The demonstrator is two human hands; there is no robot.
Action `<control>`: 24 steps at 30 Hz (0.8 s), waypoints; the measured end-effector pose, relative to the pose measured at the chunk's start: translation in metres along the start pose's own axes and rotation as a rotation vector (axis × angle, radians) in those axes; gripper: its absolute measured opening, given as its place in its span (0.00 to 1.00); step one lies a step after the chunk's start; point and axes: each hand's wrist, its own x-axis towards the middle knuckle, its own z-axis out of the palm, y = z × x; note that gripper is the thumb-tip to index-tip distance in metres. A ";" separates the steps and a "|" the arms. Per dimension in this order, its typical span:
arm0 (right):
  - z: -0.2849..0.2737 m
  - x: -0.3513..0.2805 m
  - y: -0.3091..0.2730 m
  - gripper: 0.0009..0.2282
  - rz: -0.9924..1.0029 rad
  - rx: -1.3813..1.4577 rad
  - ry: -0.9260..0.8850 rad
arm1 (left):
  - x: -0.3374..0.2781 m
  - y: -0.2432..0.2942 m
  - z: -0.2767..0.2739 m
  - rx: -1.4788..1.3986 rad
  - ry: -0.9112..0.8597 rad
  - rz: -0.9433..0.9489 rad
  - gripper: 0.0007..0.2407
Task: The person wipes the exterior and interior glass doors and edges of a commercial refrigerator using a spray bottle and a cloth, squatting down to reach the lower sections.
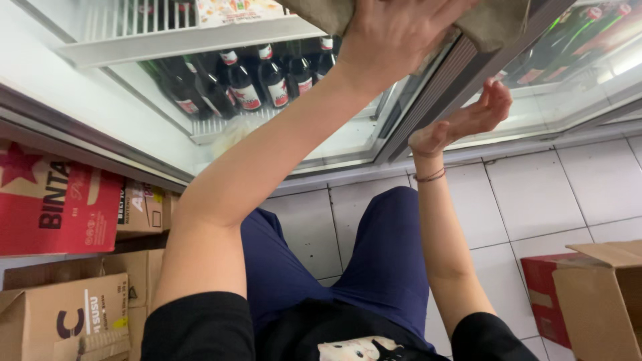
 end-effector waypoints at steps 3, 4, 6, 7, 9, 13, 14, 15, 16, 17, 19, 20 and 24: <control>-0.021 -0.018 -0.004 0.34 0.035 -0.016 -0.010 | -0.025 0.034 0.029 0.185 0.114 0.099 0.29; -0.031 -0.024 -0.008 0.32 0.083 -0.066 -0.079 | -0.047 0.041 0.037 0.131 0.063 0.157 0.28; -0.047 -0.038 -0.020 0.29 0.182 -0.159 -0.216 | -0.096 0.059 0.058 0.079 -0.022 0.246 0.28; -0.051 -0.043 -0.025 0.27 0.201 -0.175 -0.257 | -0.122 0.070 0.069 0.079 -0.054 0.281 0.28; -0.059 -0.053 -0.033 0.24 0.240 -0.206 -0.338 | -0.187 0.091 0.085 0.057 -0.146 0.301 0.30; -0.069 -0.073 -0.049 0.20 0.228 -0.243 -0.488 | -0.327 0.115 0.103 -0.392 -0.662 0.131 0.25; -0.072 -0.078 -0.053 0.19 0.233 -0.238 -0.531 | -0.352 0.116 0.103 -0.548 -0.766 0.033 0.19; -0.074 -0.084 -0.056 0.19 0.243 -0.227 -0.578 | -0.371 0.117 0.099 -0.486 -0.728 0.011 0.20; -0.077 -0.089 -0.060 0.18 0.260 -0.218 -0.621 | -0.386 0.116 0.091 -0.424 -0.689 -0.010 0.21; -0.078 -0.092 -0.062 0.18 0.270 -0.209 -0.660 | -0.392 0.110 0.086 -0.360 -0.643 -0.028 0.23; -0.078 -0.096 -0.064 0.18 0.283 -0.197 -0.705 | -0.385 0.093 0.073 -0.516 -0.629 -0.160 0.20; -0.078 -0.098 -0.065 0.18 0.287 -0.193 -0.711 | -0.370 0.083 0.065 -0.544 -0.601 -0.195 0.20; -0.074 -0.098 -0.071 0.18 0.336 -0.188 -0.735 | -0.270 0.029 0.002 -0.408 -0.356 -0.179 0.21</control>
